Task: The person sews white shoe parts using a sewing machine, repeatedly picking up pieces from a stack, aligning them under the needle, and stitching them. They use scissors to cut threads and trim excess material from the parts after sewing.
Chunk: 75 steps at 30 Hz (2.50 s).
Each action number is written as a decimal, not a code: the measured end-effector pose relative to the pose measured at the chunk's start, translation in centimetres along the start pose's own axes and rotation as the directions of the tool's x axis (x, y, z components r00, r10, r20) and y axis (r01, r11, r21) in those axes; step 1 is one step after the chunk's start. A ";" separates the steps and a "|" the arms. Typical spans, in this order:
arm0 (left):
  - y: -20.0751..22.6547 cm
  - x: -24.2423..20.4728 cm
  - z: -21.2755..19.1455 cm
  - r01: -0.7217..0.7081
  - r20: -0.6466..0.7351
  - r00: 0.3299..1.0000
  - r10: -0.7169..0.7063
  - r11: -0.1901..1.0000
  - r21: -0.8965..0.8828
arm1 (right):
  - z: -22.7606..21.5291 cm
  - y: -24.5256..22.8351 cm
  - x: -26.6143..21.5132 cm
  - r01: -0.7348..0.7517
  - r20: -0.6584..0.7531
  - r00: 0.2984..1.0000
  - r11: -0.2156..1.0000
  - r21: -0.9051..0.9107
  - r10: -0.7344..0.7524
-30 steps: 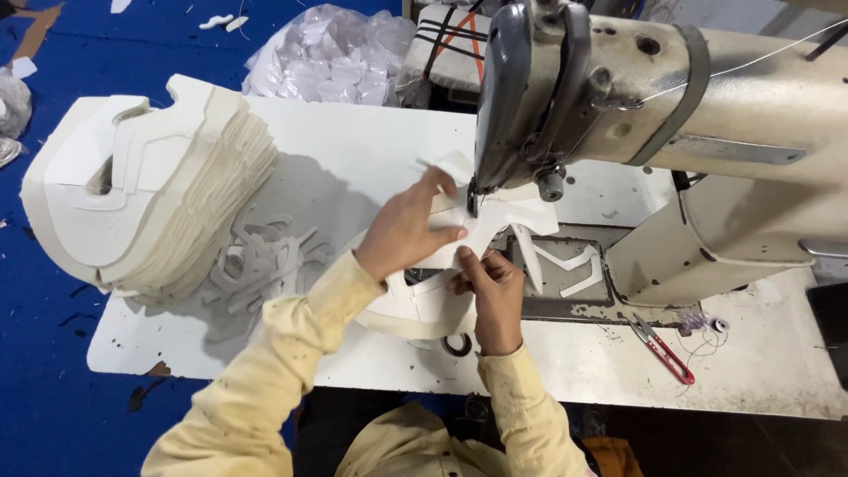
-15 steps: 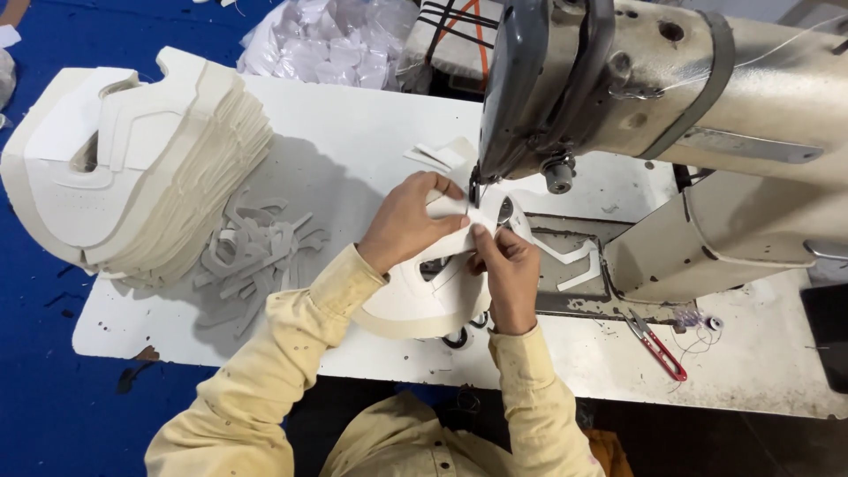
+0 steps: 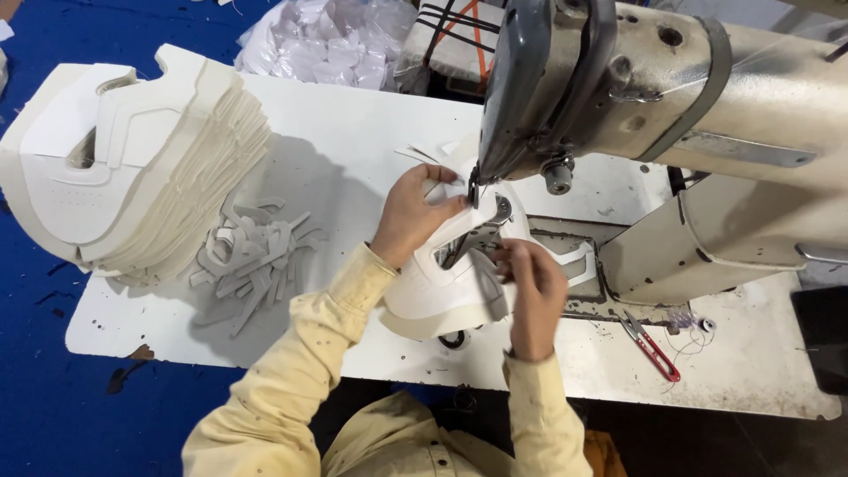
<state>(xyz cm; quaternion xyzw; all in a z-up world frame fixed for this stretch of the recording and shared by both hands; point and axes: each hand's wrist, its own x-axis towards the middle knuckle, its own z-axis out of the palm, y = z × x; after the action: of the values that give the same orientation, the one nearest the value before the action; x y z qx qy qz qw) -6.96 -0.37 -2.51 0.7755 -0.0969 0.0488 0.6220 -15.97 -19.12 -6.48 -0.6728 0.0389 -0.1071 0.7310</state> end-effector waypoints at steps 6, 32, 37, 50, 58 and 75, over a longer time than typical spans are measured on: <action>-0.2 -4.5 3.0 -0.272 -0.315 0.901 0.297 0.955 0.121 | -5.6 8.2 -6.3 0.110 -0.241 0.964 0.993 -0.033 -0.114; -2.2 -2.5 -2.3 -0.223 -0.429 0.758 0.491 0.814 0.537 | -0.7 9.1 -7.9 0.661 0.463 0.714 0.289 -0.692 -0.526; -7.6 5.3 -6.5 0.058 0.024 0.996 -0.081 0.869 0.491 | 1.2 4.4 -7.7 0.132 0.296 0.923 0.519 -0.844 0.247; -7.0 -1.5 -7.1 -0.193 -0.418 0.896 0.146 0.979 -0.072 | 1.3 5.7 -10.9 -0.418 0.281 0.842 0.886 -0.201 0.461; -3.7 -3.6 -6.2 -0.297 -0.483 0.836 0.262 0.955 0.004 | 6.0 5.3 -6.8 0.175 0.315 0.948 0.883 -0.436 -0.033; -2.4 3.9 -10.1 -0.288 -0.293 0.932 0.213 0.926 -0.242 | -0.9 12.7 -7.1 0.461 0.359 0.888 0.574 -0.677 -0.288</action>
<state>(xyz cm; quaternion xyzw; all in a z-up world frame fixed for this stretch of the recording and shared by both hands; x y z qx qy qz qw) -2.17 9.60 -1.80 0.6469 -0.1191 0.2162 0.7215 -21.76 -17.60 -19.81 -0.9117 -0.1417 -0.1629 0.3495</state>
